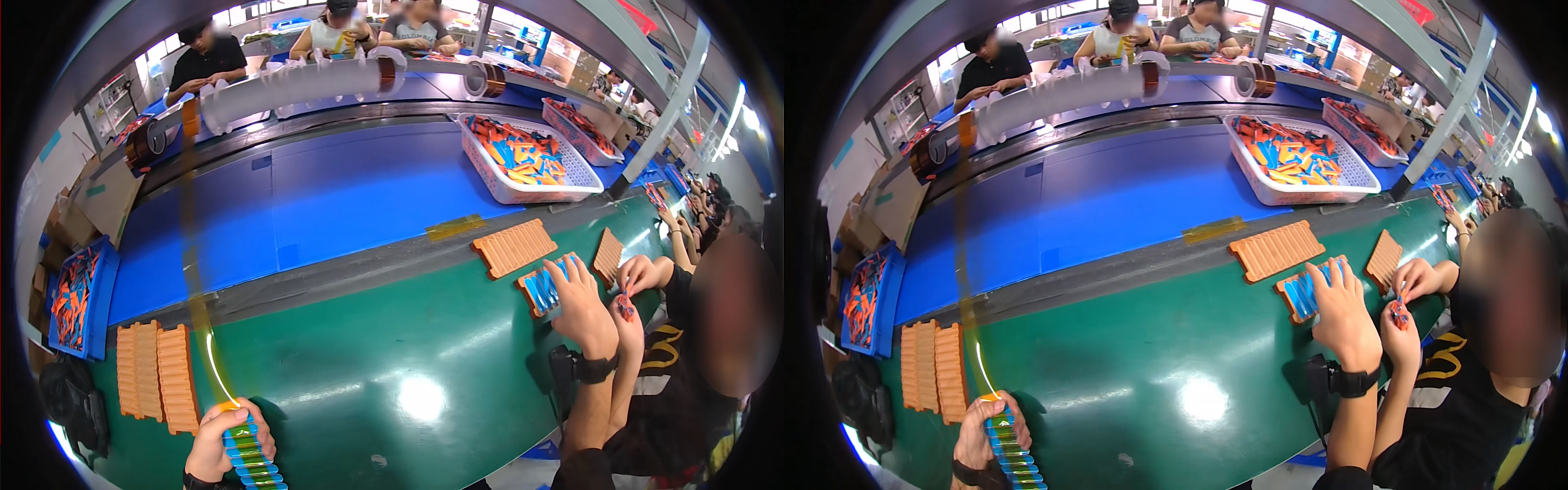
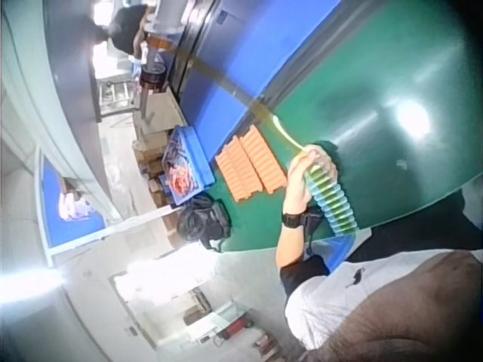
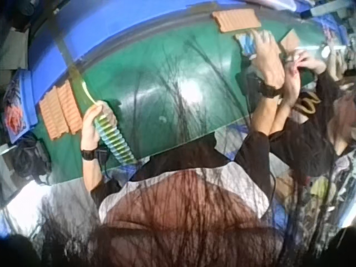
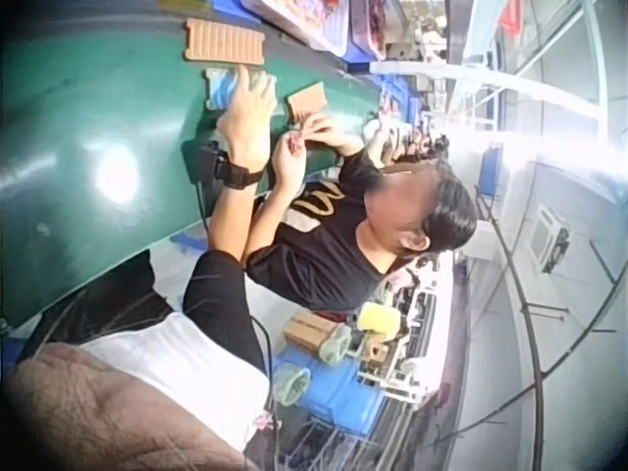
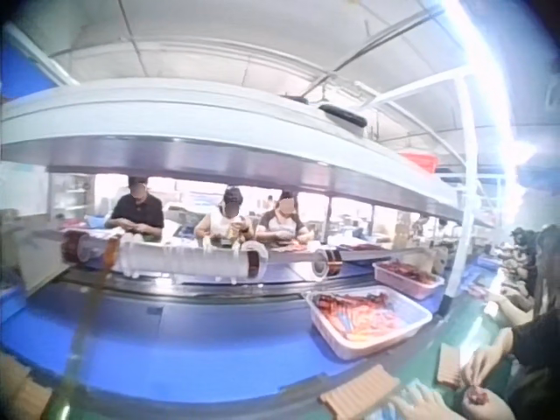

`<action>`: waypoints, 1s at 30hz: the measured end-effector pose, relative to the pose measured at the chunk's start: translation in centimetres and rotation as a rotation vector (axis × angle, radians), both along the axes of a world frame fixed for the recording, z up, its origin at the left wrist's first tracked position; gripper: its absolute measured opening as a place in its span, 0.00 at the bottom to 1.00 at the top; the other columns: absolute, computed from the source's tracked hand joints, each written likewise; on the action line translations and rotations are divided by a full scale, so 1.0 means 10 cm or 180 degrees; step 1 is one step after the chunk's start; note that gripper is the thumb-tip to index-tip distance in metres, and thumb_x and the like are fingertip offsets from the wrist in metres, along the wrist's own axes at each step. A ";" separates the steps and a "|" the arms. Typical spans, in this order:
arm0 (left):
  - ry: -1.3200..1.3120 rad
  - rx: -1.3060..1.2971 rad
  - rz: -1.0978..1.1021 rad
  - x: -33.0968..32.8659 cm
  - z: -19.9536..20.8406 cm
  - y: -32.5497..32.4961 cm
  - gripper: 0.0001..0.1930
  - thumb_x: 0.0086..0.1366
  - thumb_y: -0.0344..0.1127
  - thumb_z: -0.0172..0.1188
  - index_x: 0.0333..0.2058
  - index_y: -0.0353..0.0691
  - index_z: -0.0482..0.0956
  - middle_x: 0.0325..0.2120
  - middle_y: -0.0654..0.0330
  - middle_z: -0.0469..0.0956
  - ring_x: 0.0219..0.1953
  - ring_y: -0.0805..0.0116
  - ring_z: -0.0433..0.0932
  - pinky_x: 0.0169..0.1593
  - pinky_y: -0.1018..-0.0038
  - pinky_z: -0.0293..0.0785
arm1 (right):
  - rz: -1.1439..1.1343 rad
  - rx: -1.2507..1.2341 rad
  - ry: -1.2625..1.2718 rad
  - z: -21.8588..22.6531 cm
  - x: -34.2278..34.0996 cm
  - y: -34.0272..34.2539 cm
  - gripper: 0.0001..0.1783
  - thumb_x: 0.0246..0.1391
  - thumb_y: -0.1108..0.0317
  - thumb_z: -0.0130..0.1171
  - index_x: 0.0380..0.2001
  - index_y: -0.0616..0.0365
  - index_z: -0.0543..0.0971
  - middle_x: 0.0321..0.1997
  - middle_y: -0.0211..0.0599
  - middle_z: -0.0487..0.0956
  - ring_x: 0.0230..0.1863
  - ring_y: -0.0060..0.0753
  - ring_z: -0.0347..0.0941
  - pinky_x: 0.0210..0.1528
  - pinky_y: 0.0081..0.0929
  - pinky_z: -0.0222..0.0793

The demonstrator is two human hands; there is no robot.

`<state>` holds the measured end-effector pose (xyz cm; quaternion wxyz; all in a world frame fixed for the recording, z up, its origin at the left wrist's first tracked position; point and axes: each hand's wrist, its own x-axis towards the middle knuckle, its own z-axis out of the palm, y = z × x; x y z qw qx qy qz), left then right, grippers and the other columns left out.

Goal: The recorder is assembling small blue and green parts into a brown plastic tray on a factory assembly line.

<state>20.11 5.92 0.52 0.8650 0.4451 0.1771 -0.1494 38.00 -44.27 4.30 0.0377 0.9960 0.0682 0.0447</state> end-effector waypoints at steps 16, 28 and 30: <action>-0.0084 0.0195 0.0010 0.01 -0.06 0.00 0.11 0.68 0.35 0.54 0.37 0.31 0.76 0.22 0.44 0.77 0.23 0.49 0.79 0.30 0.53 0.78 | 0.2112 0.1216 0.0578 0.05 -0.11 0.51 0.42 0.29 0.58 0.78 0.56 0.49 0.79 0.62 0.51 0.68 0.68 0.59 0.61 0.71 0.55 0.54; -0.0046 0.0343 -0.0019 0.01 0.03 -0.04 0.10 0.67 0.34 0.57 0.37 0.31 0.77 0.25 0.48 0.78 0.25 0.52 0.81 0.31 0.58 0.80 | 0.2670 0.1192 0.0310 -0.07 -0.19 1.16 0.39 0.48 0.49 0.73 0.63 0.48 0.74 0.50 0.40 0.78 0.47 0.43 0.75 0.50 0.38 0.75; -0.0033 0.0384 -0.0006 0.00 0.06 -0.06 0.09 0.68 0.34 0.57 0.37 0.31 0.77 0.25 0.48 0.78 0.26 0.53 0.81 0.31 0.58 0.80 | 0.2799 0.1093 0.0187 -0.09 -0.20 1.18 0.37 0.50 0.49 0.72 0.62 0.47 0.75 0.51 0.39 0.78 0.47 0.42 0.75 0.50 0.38 0.75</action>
